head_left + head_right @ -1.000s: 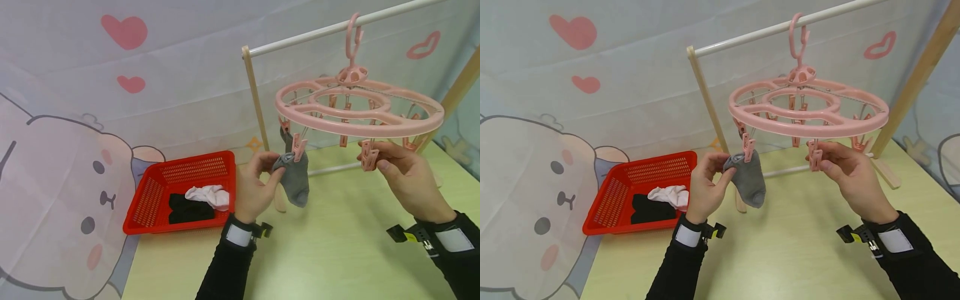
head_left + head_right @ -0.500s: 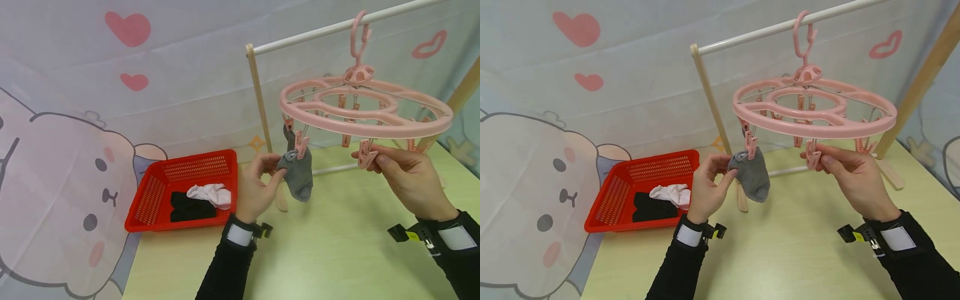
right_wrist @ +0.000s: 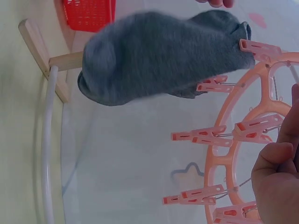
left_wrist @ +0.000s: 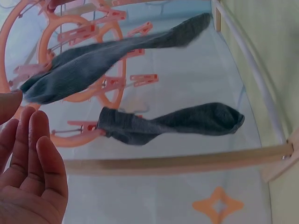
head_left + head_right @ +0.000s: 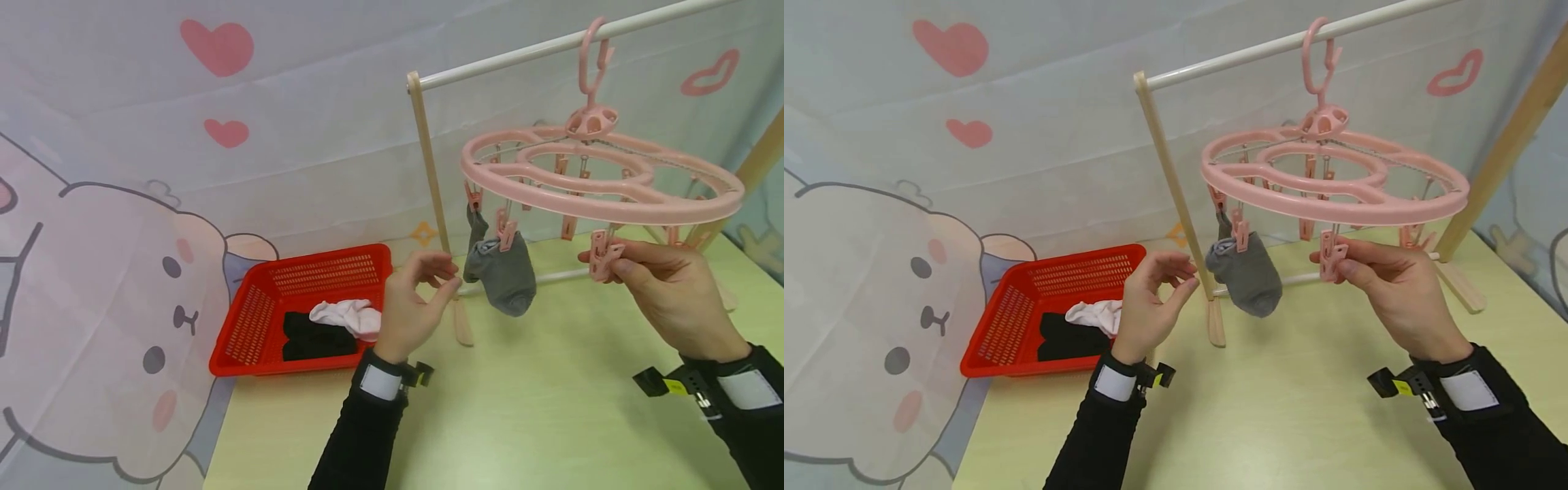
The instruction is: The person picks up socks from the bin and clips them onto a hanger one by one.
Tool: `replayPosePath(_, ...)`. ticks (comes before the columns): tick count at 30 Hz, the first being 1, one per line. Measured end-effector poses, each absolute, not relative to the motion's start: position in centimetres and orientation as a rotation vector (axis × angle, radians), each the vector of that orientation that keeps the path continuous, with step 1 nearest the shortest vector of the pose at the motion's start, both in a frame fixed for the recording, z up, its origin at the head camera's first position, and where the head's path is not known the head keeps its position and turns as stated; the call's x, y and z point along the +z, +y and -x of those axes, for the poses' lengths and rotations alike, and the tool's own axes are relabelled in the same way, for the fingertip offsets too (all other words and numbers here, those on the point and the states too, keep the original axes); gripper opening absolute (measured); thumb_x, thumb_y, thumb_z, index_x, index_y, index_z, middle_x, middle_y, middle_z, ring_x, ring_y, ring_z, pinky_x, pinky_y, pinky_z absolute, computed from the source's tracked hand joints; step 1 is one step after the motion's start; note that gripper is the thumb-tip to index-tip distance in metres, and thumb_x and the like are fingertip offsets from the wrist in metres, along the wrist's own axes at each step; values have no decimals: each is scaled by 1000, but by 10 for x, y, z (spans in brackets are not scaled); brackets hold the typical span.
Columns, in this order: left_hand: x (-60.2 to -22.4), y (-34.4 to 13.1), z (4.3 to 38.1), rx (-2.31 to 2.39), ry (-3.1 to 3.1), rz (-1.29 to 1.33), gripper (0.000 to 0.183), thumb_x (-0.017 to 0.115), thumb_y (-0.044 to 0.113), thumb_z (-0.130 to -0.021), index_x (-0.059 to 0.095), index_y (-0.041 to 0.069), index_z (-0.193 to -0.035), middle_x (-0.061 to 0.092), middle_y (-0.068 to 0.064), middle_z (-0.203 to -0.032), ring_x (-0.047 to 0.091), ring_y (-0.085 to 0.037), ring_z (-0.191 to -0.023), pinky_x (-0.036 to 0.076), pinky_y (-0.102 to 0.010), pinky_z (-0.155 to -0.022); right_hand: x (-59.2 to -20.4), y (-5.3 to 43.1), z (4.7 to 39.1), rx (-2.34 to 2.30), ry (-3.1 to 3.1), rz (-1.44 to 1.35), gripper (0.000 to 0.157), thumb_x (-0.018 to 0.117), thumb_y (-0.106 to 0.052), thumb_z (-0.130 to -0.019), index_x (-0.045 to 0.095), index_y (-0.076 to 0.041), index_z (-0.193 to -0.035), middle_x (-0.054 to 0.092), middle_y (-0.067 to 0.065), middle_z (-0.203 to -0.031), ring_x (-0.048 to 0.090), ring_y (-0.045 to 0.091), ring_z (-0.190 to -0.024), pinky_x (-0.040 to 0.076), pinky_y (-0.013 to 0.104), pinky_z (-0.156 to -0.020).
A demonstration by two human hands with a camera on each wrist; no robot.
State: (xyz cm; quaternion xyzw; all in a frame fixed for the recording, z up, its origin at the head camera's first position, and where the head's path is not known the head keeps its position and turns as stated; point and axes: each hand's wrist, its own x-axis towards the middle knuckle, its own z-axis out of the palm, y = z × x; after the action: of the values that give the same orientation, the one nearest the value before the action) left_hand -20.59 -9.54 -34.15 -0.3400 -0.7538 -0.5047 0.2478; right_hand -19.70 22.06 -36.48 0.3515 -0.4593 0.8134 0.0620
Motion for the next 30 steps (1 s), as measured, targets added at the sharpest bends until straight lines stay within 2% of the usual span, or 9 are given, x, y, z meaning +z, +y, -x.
replayPosePath(7, -331, -128, 215, -1289, -2036, 900, 31, 70, -6, -79, 57, -6, -107, 65, -20, -93, 61, -25, -82, 52, -43, -65, -362, 219, 197, 2473, -1388, -1039, 30, 36, 22, -91, 41, 30, -120, 56, 27, -123, 50, 35, -116, 47, 33, -88)
replayPosePath(11, -328, -152, 219, -1217, -2073, 845, 32, 70, -6, -78, 57, -5, -108, 65, -19, -94, 61, -25, -83, 51, -40, -66, -362, 219, 198, 2439, -1426, -1026, 31, 36, 24, -91, 43, 28, -120, 56, 26, -124, 53, 34, -111, 48, 32, -86)
replayPosePath(20, -337, -207, 231, -1070, -2177, 695, 32, 71, 1, -81, 59, 1, -111, 67, -14, -94, 61, -25, -84, 51, -45, -66, -362, 217, 200, 2416, -1478, -972, 34, 37, 26, -89, 43, 26, -122, 56, 24, -124, 55, 32, -108, 49, 32, -85)
replayPosePath(27, -366, -255, 262, -954, -2339, 567, 32, 71, 17, -85, 60, 11, -114, 67, -1, -100, 60, -12, -86, 53, -33, -68, -361, 218, 200, 2428, -1455, -979, 35, 37, 27, -88, 43, 26, -122, 56, 24, -125, 56, 32, -109, 48, 34, -89)
replayPosePath(30, -375, -268, 272, -900, -2413, 520, 31, 72, 19, -84, 61, 13, -113, 66, 1, -101, 59, -9, -86, 53, -32, -68, -360, 219, 200, 2438, -1462, -965, 36, 37, 27, -88, 43, 25, -123, 57, 24, -124, 56, 32, -110, 49, 33, -88)
